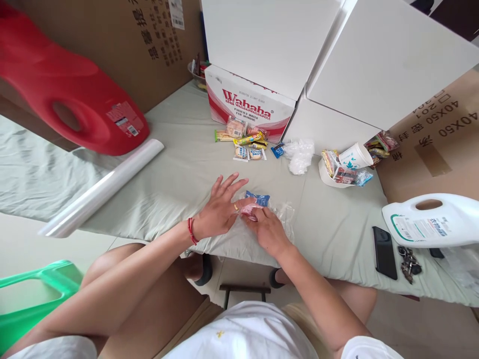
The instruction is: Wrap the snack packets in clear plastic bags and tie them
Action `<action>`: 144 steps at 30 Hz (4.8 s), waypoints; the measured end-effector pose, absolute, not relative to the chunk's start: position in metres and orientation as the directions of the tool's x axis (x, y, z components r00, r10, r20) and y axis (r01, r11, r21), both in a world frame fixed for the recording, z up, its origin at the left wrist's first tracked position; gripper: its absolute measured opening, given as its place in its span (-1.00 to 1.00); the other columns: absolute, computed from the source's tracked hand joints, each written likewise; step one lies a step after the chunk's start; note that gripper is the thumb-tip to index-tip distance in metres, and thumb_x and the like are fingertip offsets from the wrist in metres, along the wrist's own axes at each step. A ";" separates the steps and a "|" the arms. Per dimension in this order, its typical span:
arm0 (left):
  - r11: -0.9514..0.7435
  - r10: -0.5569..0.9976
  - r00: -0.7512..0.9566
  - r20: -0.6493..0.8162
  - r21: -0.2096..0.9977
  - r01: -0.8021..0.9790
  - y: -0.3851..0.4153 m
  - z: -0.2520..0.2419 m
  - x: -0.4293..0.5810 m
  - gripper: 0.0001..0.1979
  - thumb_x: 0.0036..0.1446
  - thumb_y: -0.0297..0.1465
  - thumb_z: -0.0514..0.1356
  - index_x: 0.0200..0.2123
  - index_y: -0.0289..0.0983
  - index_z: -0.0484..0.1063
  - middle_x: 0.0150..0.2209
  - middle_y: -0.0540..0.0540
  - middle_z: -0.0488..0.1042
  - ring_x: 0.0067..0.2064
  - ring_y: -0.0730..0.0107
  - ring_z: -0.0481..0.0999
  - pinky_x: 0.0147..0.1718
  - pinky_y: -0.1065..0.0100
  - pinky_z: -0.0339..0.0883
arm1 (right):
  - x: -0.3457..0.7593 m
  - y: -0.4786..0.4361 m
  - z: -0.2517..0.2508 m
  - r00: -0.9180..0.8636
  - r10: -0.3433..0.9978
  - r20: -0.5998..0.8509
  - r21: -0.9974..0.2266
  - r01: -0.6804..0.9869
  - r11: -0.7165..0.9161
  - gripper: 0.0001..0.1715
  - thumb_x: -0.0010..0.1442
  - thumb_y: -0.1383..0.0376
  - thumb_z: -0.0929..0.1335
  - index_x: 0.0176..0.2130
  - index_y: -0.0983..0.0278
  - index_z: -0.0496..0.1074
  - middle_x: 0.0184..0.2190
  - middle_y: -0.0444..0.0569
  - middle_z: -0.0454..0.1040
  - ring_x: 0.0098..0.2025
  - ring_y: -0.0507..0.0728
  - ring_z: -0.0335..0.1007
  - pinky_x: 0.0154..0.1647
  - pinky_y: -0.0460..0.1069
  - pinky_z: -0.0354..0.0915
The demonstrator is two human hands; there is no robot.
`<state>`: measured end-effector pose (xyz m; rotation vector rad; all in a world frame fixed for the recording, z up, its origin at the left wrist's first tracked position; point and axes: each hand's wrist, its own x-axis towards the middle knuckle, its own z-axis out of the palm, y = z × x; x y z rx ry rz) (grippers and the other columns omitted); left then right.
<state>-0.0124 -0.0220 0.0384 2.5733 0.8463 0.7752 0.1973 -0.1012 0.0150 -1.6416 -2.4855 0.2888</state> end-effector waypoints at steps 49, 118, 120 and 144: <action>-0.237 0.962 0.245 0.118 0.803 0.547 -0.020 0.016 -0.038 -0.71 0.11 -0.30 0.23 -0.09 -0.26 0.45 -0.07 -0.18 0.50 -0.04 0.17 0.51 -0.02 0.17 0.39 | 0.214 -0.077 0.010 -0.443 0.896 -0.025 -0.240 0.873 0.425 -0.24 0.37 0.43 0.18 0.45 -0.03 0.15 -0.05 0.06 0.34 -0.04 0.21 0.27 -0.17 0.01 0.30; -0.827 0.523 0.756 0.393 0.449 0.338 -0.020 0.049 -0.045 -0.62 -0.03 -0.60 0.08 -0.20 -0.19 0.54 -0.20 -0.14 0.56 -0.08 0.17 0.47 -0.04 0.16 0.33 | 0.219 -0.074 0.007 -0.484 0.875 -0.021 -0.440 0.790 0.427 -0.42 0.44 0.34 0.20 0.32 -0.05 0.37 -0.03 0.04 0.35 0.01 0.23 0.26 0.01 0.14 0.35; -0.905 0.337 0.883 0.327 0.370 0.209 -0.039 0.051 -0.041 -0.51 0.05 -0.58 0.12 0.04 -0.14 0.52 0.00 -0.15 0.59 0.13 0.12 0.44 0.11 0.09 0.24 | 0.219 -0.074 0.009 -0.478 0.878 -0.021 -0.460 0.784 0.416 -0.48 0.45 0.27 0.21 0.30 -0.06 0.39 -0.05 0.02 0.35 0.00 0.22 0.27 0.02 0.15 0.36; -0.873 0.489 0.844 0.223 0.120 0.474 -0.030 0.033 -0.040 -0.72 0.32 -0.45 0.11 -0.26 -0.16 0.65 0.17 -0.19 0.50 0.25 -0.05 0.31 0.12 -0.07 0.17 | 0.223 -0.070 0.009 -0.516 0.856 -0.040 -0.462 0.769 0.442 -0.39 0.40 0.38 0.23 0.32 -0.07 0.36 -0.04 0.02 0.33 -0.03 0.20 0.29 -0.04 0.13 0.40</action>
